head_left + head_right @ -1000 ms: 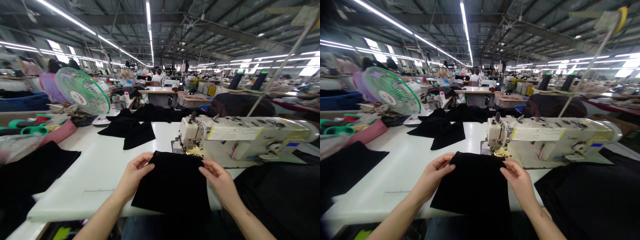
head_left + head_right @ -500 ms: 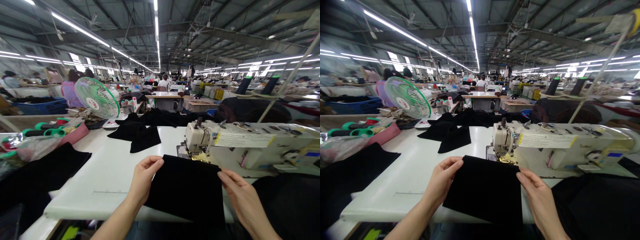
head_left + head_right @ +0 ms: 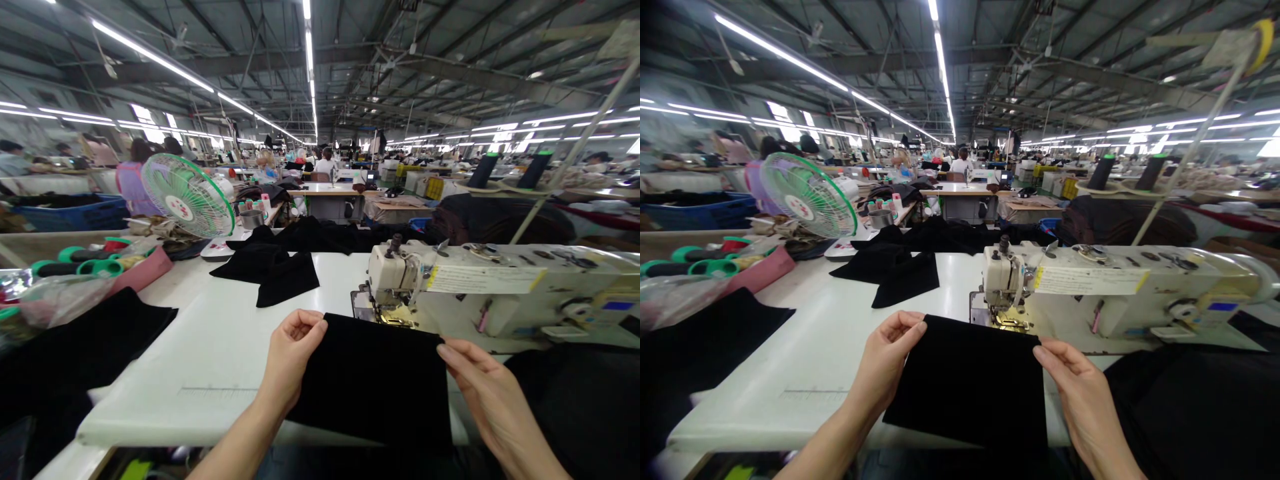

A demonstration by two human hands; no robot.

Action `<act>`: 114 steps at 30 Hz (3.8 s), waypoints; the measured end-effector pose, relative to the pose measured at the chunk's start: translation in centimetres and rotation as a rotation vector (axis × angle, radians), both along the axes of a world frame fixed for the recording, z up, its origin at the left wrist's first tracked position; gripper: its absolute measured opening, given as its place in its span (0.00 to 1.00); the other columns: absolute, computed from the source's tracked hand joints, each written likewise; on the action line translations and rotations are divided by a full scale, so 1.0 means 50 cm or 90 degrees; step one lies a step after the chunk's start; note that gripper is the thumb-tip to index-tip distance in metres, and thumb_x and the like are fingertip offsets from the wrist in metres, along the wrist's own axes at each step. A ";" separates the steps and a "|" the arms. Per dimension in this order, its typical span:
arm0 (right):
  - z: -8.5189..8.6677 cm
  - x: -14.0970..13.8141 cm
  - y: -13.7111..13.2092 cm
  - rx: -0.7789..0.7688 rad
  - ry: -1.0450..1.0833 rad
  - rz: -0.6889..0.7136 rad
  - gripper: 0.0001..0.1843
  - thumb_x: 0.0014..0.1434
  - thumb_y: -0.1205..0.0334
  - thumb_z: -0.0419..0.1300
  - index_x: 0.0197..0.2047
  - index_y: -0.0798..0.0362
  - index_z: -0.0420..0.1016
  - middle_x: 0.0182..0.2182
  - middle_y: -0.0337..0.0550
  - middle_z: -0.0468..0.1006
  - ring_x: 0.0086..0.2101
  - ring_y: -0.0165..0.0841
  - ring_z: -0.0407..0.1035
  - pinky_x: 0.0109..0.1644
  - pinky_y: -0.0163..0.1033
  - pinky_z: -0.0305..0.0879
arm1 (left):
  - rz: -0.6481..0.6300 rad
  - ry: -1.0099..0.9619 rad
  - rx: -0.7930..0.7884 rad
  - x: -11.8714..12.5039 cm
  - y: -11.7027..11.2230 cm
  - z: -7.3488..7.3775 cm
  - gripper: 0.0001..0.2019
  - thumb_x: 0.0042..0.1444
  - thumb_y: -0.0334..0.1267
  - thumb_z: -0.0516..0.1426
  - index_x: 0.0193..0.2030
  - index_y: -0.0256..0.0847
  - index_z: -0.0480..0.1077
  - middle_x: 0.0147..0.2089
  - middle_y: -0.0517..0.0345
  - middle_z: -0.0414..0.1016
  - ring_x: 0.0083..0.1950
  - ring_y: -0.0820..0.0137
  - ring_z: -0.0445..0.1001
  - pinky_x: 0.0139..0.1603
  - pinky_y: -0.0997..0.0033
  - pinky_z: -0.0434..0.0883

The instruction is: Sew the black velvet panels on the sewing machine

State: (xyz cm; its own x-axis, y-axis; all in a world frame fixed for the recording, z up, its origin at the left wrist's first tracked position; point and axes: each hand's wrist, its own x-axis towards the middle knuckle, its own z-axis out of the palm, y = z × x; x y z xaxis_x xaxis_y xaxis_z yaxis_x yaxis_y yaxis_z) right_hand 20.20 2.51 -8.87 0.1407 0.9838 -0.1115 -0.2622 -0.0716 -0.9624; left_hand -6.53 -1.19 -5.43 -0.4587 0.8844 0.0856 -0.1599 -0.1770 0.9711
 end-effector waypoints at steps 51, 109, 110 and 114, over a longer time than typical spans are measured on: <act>-0.089 0.018 -0.097 0.631 -0.855 0.349 0.12 0.60 0.78 0.51 0.39 0.52 0.69 0.32 0.43 0.74 0.33 0.39 0.67 0.37 0.43 0.66 | -0.345 0.589 -0.063 0.079 0.262 -0.129 0.09 0.44 0.24 0.56 0.25 0.43 0.63 0.24 0.65 0.67 0.28 0.72 0.66 0.31 0.73 0.62; -0.078 -0.061 0.049 0.477 -0.826 0.236 0.18 0.63 0.70 0.59 0.56 0.53 0.72 0.50 0.51 0.74 0.51 0.43 0.68 0.57 0.51 0.69 | -0.383 1.033 0.133 0.038 0.265 -0.138 0.18 0.68 0.40 0.49 0.60 0.41 0.71 0.62 0.49 0.72 0.64 0.60 0.68 0.66 0.56 0.64; -0.071 -0.053 0.024 0.486 -0.816 0.245 0.19 0.63 0.70 0.58 0.57 0.53 0.71 0.51 0.51 0.74 0.52 0.43 0.68 0.57 0.51 0.68 | -0.358 1.034 0.113 0.037 0.262 -0.145 0.20 0.68 0.41 0.48 0.62 0.40 0.68 0.65 0.47 0.69 0.67 0.57 0.65 0.68 0.52 0.62; -0.033 0.019 -0.051 0.515 -0.837 0.208 0.16 0.68 0.66 0.53 0.57 0.49 0.69 0.52 0.49 0.75 0.51 0.42 0.69 0.55 0.50 0.70 | -0.274 1.033 0.016 0.029 0.253 -0.170 0.31 0.66 0.51 0.50 0.69 0.33 0.60 0.72 0.37 0.57 0.73 0.46 0.54 0.70 0.39 0.54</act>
